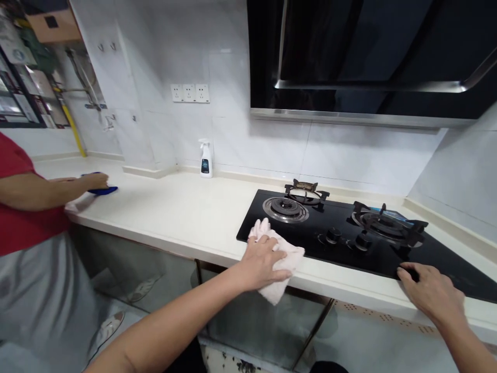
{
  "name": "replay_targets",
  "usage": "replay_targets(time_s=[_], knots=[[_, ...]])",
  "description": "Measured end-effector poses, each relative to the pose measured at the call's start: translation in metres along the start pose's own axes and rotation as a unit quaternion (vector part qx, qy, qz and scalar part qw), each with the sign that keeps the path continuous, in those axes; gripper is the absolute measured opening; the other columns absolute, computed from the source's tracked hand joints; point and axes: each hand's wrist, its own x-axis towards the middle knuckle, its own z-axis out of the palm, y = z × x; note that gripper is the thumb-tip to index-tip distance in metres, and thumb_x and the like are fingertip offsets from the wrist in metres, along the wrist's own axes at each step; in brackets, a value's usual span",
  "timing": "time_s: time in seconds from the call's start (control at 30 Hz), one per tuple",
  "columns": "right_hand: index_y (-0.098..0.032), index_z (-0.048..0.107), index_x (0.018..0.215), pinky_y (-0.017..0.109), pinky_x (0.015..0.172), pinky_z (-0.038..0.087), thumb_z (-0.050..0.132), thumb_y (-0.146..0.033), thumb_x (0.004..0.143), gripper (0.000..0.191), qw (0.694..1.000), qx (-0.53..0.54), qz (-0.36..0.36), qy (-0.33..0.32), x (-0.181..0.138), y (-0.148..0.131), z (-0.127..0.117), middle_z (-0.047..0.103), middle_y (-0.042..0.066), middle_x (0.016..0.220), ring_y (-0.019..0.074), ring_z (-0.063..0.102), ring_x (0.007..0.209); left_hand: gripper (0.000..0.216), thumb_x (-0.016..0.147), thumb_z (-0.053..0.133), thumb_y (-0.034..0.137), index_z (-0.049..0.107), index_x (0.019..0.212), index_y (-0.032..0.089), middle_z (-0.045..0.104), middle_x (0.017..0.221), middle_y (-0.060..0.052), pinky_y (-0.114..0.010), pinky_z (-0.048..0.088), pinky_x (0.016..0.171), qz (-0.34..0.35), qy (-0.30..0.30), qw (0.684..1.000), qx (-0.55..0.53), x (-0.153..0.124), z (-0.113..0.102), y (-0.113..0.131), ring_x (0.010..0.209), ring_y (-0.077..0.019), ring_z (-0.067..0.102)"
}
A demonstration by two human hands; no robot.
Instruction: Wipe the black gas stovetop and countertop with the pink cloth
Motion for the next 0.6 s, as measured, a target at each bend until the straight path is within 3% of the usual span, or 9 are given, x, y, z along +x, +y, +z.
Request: replay_targets(time_s=[0.13, 0.3, 0.5, 0.6], knots=[[-0.033, 0.082, 0.09, 0.053, 0.075, 0.033, 0.06, -0.056, 0.062, 0.043, 0.999, 0.045, 0.006, 0.015, 0.006, 0.006, 0.005, 0.067, 0.019, 0.125, 0.0417, 0.06, 0.1, 0.046, 0.089, 0.066, 0.065, 0.074, 0.117, 0.03, 0.063, 0.126, -0.01, -0.052, 0.04, 0.097, -0.064, 0.048, 0.996, 0.035, -0.041, -0.012, -0.047, 0.117, -0.0332, 0.054], [-0.032, 0.083, 0.087, 0.052, 0.074, 0.028, 0.065, -0.055, 0.052, 0.045, 0.997, 0.076, 0.025, 0.01, 0.01, 0.009, 0.008, 0.066, 0.025, 0.123, 0.0407, 0.06, 0.096, 0.053, 0.085, 0.072, 0.064, 0.072, 0.125, 0.029, 0.063, 0.127, -0.012, -0.049, 0.043, 0.095, -0.107, 0.05, 0.988, 0.097, -0.087, -0.033, -0.111, 0.117, -0.0346, 0.056], [-0.032, 0.082, 0.098, 0.05, 0.076, 0.029, 0.06, -0.057, 0.06, 0.05, 0.999, 0.032, 0.036, -0.016, 0.011, 0.01, 0.009, 0.063, 0.021, 0.132, 0.0392, 0.059, 0.104, 0.069, 0.078, 0.076, 0.07, 0.068, 0.133, 0.029, 0.053, 0.146, -0.017, -0.061, 0.039, 0.106, -0.141, 0.021, 0.979, 0.147, -0.119, -0.051, -0.173, 0.136, -0.043, 0.045], [-0.03, 0.079, 0.108, 0.049, 0.079, 0.034, 0.053, -0.058, 0.071, 0.054, 0.998, -0.021, 0.036, -0.036, 0.008, 0.005, 0.007, 0.064, 0.017, 0.133, 0.0408, 0.057, 0.108, 0.07, 0.077, 0.077, 0.07, 0.069, 0.134, 0.03, 0.056, 0.144, -0.017, -0.057, 0.042, 0.106, -0.164, 0.005, 0.972, 0.17, -0.123, -0.057, -0.189, 0.136, -0.0431, 0.045]])
